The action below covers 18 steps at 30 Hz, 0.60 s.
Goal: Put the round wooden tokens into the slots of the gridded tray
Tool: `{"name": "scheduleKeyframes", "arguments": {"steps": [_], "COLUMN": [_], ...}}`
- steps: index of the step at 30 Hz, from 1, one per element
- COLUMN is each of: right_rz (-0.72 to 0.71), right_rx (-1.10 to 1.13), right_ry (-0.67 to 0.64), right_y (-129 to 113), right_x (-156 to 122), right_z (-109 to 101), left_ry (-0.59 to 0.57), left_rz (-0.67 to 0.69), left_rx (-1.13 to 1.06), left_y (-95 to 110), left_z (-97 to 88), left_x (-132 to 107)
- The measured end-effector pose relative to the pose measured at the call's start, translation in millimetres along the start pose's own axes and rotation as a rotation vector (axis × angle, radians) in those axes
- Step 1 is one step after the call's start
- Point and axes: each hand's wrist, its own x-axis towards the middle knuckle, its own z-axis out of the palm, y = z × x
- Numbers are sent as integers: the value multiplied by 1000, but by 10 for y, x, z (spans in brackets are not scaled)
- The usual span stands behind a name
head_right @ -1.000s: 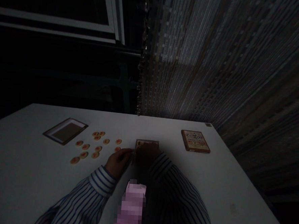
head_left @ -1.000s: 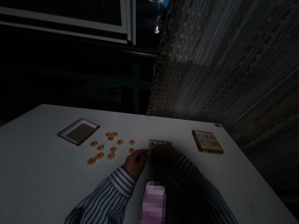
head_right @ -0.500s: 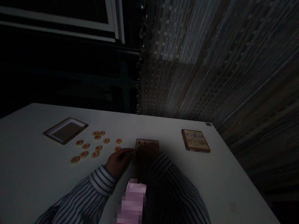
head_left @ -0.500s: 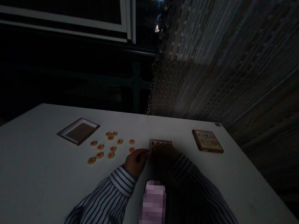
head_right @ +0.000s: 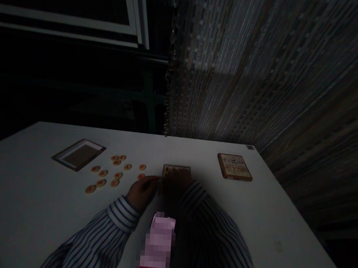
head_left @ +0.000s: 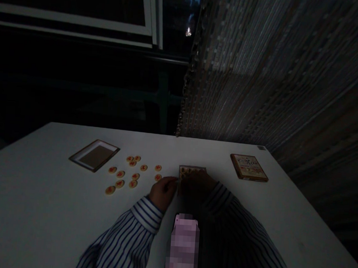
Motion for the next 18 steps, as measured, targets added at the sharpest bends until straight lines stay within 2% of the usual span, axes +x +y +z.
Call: {"name": "scheduleKeyframes", "arguments": {"steps": [5,11,18], "right_rz": [25,-9,-18], "right_rx": [18,44,35], "right_ry": [7,-6,-4], "right_y": [-23,-30,-27], "right_x": [-21,-58,-39], "right_z": [-35,-88,-47], "left_ry": [-8,-2,-11], "left_rz": [4,18,16], "left_rx": [4,0,7], "left_y": [8,7,24], "left_z": [-5,-1,-10], "left_x": [-3,-4,-4]}}
